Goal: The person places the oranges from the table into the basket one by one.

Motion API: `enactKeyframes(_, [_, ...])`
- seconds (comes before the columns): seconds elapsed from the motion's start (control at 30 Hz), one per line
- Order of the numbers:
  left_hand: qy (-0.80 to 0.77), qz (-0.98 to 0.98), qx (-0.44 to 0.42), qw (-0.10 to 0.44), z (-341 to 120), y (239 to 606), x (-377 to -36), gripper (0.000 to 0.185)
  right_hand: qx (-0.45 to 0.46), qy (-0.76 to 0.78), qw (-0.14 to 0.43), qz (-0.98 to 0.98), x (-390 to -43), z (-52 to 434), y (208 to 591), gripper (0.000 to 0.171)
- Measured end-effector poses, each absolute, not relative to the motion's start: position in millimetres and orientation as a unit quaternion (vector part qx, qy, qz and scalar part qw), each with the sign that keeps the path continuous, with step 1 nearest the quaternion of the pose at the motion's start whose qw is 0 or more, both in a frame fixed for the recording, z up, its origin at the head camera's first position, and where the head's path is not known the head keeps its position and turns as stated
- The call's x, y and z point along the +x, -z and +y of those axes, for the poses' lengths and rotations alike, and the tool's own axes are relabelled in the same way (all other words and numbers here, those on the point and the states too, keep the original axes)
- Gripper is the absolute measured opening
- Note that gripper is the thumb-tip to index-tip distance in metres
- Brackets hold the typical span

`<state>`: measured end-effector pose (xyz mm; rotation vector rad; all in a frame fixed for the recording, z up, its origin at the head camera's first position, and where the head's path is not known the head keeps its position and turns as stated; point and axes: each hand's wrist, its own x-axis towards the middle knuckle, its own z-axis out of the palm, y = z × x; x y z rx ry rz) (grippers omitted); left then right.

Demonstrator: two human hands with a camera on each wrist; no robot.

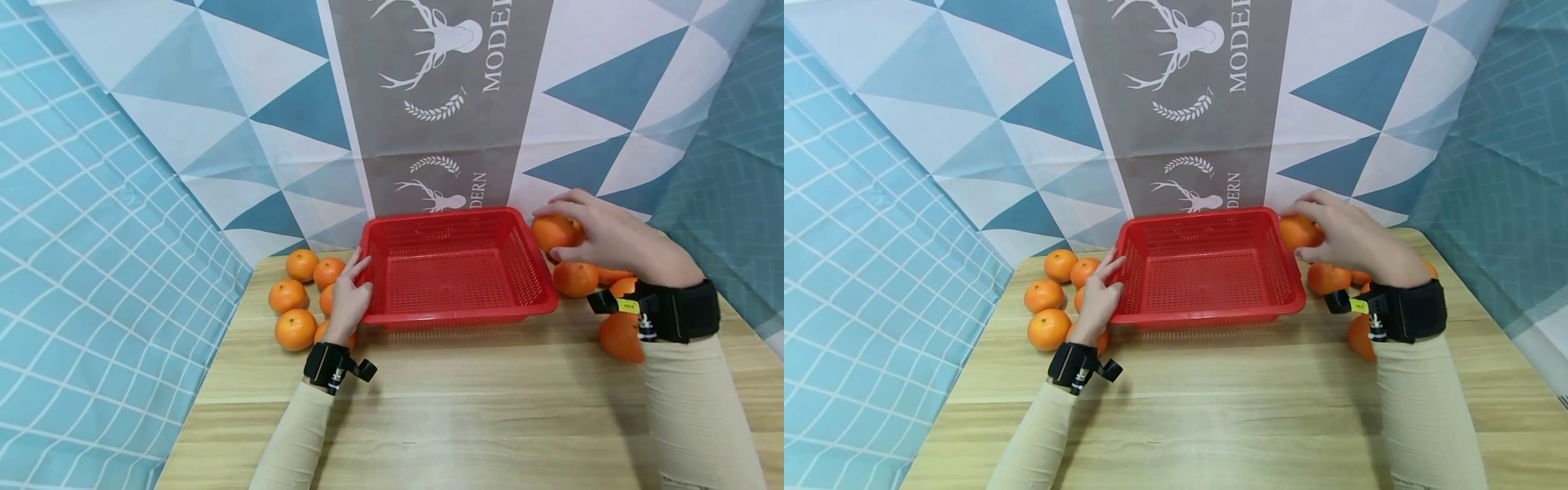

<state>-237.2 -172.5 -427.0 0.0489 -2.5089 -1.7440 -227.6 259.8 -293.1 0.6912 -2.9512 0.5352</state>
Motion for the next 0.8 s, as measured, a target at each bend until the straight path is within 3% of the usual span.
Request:
enactKeyframes(0.53, [0.553,-0.831,0.017,0.057,-173.6,431.2,-242.2,0.068,0.249,-0.192,-0.011,-0.949,-271.3,223.0,284.0,0.066])
enactKeyframes(0.8, [0.563,-0.824,0.018,0.064,-189.9,470.4,-271.3,0.068,0.266,-0.196,-0.020,-0.944,-294.0,198.4,293.7,0.064])
